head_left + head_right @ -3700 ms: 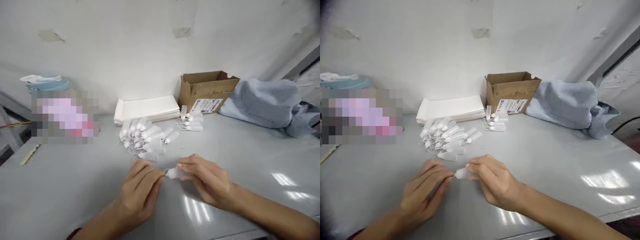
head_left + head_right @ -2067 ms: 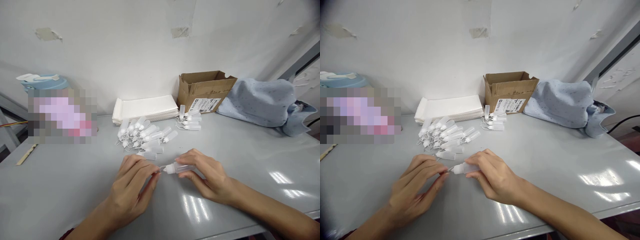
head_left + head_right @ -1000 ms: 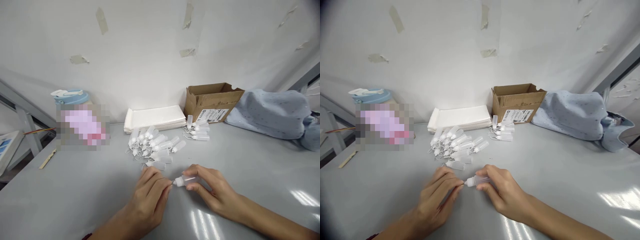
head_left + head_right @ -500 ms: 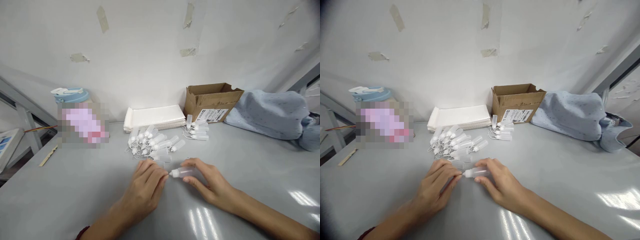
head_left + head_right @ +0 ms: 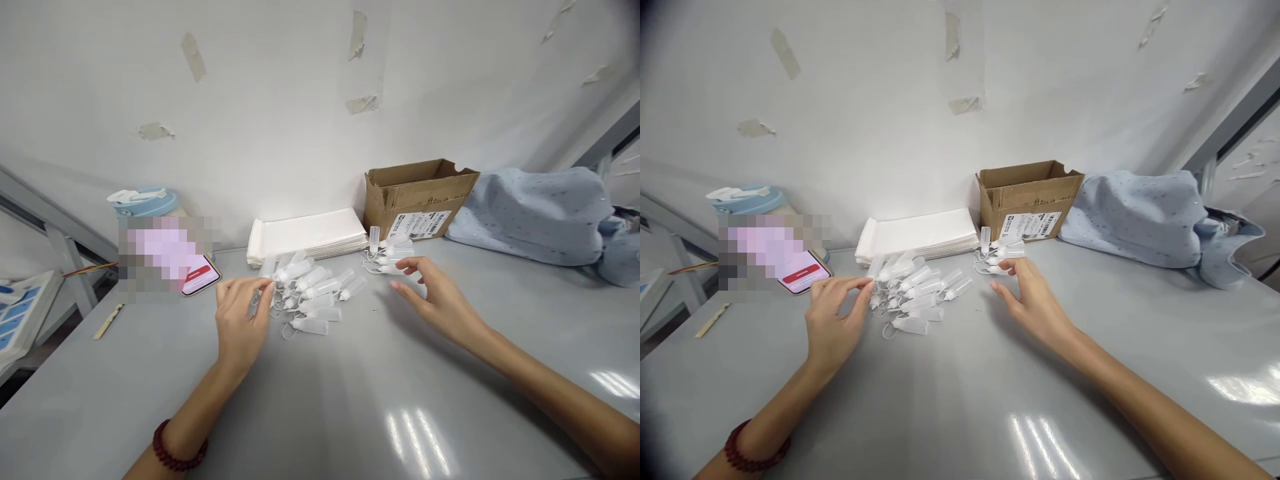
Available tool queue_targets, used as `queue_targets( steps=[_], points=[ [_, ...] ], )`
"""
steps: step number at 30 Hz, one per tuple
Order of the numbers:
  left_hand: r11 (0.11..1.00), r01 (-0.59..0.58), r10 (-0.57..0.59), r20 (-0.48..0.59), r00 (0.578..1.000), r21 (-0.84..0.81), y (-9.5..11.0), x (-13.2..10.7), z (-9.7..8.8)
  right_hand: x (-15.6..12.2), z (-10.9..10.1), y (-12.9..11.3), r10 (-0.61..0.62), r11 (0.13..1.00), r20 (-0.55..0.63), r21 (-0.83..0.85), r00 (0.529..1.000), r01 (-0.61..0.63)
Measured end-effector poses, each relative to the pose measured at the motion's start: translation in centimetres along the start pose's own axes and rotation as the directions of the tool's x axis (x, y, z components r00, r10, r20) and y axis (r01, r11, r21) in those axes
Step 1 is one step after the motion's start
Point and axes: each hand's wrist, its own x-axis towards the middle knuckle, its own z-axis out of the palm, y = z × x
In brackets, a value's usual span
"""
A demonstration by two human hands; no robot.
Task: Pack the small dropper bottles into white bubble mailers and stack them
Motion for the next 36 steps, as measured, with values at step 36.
queue_targets(
  steps=[36],
  points=[
    [0.996,0.086,-0.088,0.102,0.991,0.029,3.5,-0.5,-1.4,0.9,1.7,2.6,-0.064,0.987,0.124,-0.139,0.99,0.082]
  ],
)
